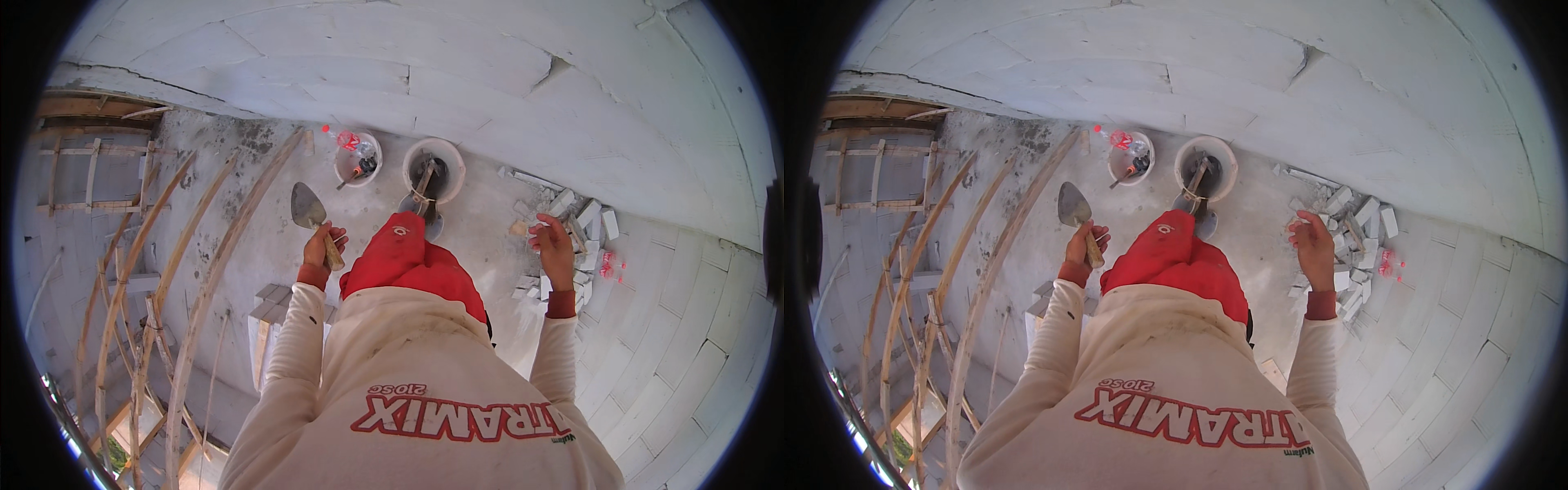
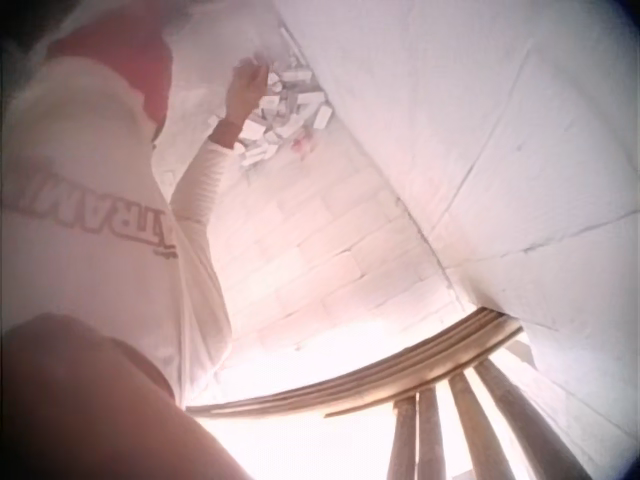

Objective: The person applies mortar to the joints of a concrete block wall using a trowel. They then use a bamboo pole to hoist a bucket of mortar from a lower level to the workspace.

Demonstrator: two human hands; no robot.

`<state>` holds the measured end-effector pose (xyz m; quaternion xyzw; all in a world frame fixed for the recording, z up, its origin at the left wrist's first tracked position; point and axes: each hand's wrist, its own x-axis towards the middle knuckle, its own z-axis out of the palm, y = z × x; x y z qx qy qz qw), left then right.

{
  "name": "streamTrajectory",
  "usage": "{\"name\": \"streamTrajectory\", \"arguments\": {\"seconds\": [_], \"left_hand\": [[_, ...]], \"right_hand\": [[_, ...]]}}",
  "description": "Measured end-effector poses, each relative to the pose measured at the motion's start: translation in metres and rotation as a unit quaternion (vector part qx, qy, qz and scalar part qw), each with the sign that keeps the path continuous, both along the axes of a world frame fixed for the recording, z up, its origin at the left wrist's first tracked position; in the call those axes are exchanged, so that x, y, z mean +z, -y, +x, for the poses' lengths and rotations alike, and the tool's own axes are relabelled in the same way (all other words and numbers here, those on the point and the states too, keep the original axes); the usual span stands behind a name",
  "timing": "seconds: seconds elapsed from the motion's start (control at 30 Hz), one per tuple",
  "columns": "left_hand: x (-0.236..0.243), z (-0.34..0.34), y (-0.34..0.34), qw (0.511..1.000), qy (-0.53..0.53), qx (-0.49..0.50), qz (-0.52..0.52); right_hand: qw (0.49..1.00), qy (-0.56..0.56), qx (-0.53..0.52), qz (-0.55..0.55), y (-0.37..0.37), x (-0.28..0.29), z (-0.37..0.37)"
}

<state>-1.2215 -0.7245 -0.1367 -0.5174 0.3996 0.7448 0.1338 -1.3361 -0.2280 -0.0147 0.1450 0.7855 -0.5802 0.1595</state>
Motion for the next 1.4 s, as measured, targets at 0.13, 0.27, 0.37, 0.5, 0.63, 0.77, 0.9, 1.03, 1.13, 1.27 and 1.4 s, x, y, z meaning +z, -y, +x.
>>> {"name": "streamTrajectory", "arguments": {"seconds": [0.13, 0.27, 0.37, 0.5, 0.63, 0.77, 0.9, 1.03, 1.13, 1.27, 1.4], "left_hand": [[0.008, -0.019, 0.004, 0.999, -0.018, 0.015, -0.025], [0.003, -0.019, 0.026, 0.998, -0.025, 0.05, -0.035], [0.0, -0.013, 0.043, 0.997, -0.035, 0.064, -0.029], [0.0, 0.002, 0.073, 0.997, -0.018, 0.07, -0.02], [0.003, 0.004, 0.116, 0.996, -0.008, 0.08, -0.023], [0.0, -0.021, 0.172, 0.998, 0.01, 0.058, -0.031], [-0.013, -0.069, 0.233, 0.998, 0.038, -0.033, -0.024], [-0.029, -0.14, 0.28, 0.972, 0.06, -0.214, -0.075], [-0.064, -0.18, 0.329, 0.903, 0.088, -0.407, -0.104], [-0.098, -0.229, 0.34, 0.796, 0.103, -0.583, -0.123], [-0.085, -0.26, 0.284, 0.627, 0.069, -0.76, -0.158]], "right_hand": [[0.996, 0.002, 0.069, 0.051, -0.003, -0.011, 0.008], [0.994, 0.003, 0.09, 0.068, -0.004, -0.011, 0.006], [0.992, -0.003, 0.098, 0.081, 0.0, -0.006, -0.003], [0.989, -0.019, 0.112, 0.099, 0.021, -0.004, -0.021], [0.991, -0.033, 0.107, 0.077, 0.072, -0.01, -0.041], [0.986, -0.037, 0.123, 0.106, 0.15, -0.003, -0.068], [0.991, -0.042, 0.077, 0.096, 0.221, -0.012, -0.077], [0.994, -0.015, 0.002, 0.111, 0.27, -0.007, -0.06], [0.99, -0.026, -0.059, 0.129, 0.294, -0.017, -0.025], [0.964, -0.03, -0.14, 0.223, 0.311, -0.057, 0.059], [0.922, 0.186, -0.305, 0.153, 0.315, -0.085, 0.174]]}}
